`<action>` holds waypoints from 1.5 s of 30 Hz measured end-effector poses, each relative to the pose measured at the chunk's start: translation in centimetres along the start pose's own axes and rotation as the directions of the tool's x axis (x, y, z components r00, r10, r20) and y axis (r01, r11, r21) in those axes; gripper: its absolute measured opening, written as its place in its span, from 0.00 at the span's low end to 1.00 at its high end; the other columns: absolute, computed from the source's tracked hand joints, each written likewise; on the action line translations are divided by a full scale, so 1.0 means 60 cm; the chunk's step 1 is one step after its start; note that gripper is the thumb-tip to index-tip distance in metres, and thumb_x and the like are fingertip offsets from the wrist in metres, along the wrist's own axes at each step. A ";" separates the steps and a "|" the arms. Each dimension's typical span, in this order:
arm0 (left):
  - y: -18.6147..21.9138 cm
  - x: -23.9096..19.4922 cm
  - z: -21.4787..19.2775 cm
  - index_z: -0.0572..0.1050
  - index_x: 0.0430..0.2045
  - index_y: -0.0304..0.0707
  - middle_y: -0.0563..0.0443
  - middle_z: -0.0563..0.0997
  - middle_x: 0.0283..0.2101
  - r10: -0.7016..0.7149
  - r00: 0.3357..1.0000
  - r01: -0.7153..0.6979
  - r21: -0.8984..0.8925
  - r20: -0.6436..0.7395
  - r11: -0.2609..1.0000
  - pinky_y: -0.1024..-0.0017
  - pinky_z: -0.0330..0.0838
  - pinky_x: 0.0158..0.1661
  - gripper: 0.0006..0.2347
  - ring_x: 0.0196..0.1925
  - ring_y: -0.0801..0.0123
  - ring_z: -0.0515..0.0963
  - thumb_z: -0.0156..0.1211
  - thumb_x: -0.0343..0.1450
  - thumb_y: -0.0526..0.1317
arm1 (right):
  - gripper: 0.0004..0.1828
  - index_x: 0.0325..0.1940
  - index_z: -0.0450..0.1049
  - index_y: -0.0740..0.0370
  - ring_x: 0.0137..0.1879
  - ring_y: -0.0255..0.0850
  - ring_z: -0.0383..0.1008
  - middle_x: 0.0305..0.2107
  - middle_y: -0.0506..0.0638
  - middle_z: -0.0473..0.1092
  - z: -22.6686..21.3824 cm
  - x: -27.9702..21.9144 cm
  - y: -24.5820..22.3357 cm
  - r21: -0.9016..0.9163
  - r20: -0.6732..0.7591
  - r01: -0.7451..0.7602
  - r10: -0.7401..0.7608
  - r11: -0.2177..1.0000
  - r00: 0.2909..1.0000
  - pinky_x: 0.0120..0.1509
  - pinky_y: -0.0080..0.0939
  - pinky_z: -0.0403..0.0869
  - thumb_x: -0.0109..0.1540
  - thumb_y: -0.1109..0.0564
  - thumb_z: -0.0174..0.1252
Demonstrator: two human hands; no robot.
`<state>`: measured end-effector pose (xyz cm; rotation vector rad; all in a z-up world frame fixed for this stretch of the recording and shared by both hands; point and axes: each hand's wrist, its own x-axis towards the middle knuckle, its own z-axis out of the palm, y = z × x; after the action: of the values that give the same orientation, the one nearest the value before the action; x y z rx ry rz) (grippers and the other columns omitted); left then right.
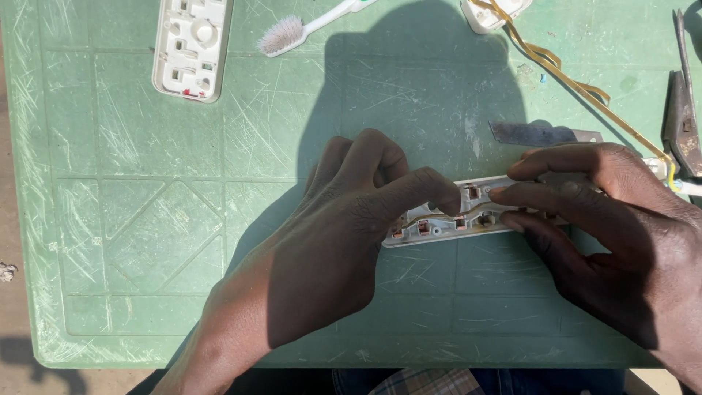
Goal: The person is repairing a white electrical power strip by hand. They insert and adjust thin gold-colored metal strips into the internal contact points of the disassembled unit, working on one section at a time.
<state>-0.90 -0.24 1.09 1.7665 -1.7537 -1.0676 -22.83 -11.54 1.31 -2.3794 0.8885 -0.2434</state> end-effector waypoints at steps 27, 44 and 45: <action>-0.001 0.002 0.011 0.70 0.50 0.59 0.52 0.59 0.45 0.130 0.991 -0.123 0.153 -0.037 0.980 0.63 0.60 0.42 0.45 0.43 0.56 0.60 0.40 0.40 0.14 | 0.10 0.47 0.80 0.56 0.59 0.53 0.73 0.53 0.55 0.74 0.012 -0.002 0.009 -0.062 -0.059 0.180 -0.184 0.982 0.981 0.64 0.53 0.70 0.69 0.67 0.56; 0.003 0.008 0.017 0.76 0.44 0.61 0.53 0.63 0.47 0.067 0.996 -0.059 0.119 -0.060 0.991 0.59 0.57 0.43 0.40 0.49 0.54 0.61 0.45 0.45 0.12 | 0.39 0.58 0.78 0.50 0.65 0.53 0.71 0.59 0.52 0.69 0.019 -0.010 0.061 -0.092 0.044 0.239 -0.235 0.967 0.971 0.62 0.52 0.71 0.49 0.79 0.48; 0.003 0.008 0.018 0.76 0.45 0.62 0.53 0.62 0.47 0.065 0.996 -0.057 0.114 -0.066 0.992 0.59 0.57 0.44 0.40 0.48 0.54 0.60 0.45 0.46 0.12 | 0.38 0.58 0.78 0.51 0.64 0.54 0.71 0.59 0.54 0.69 0.022 -0.012 0.065 -0.116 0.034 0.253 -0.251 0.960 0.967 0.60 0.51 0.71 0.51 0.80 0.48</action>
<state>-1.89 -0.51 0.46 1.7810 -1.8448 -0.8882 -25.01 -12.82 -2.01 -2.6031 0.6034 -0.2726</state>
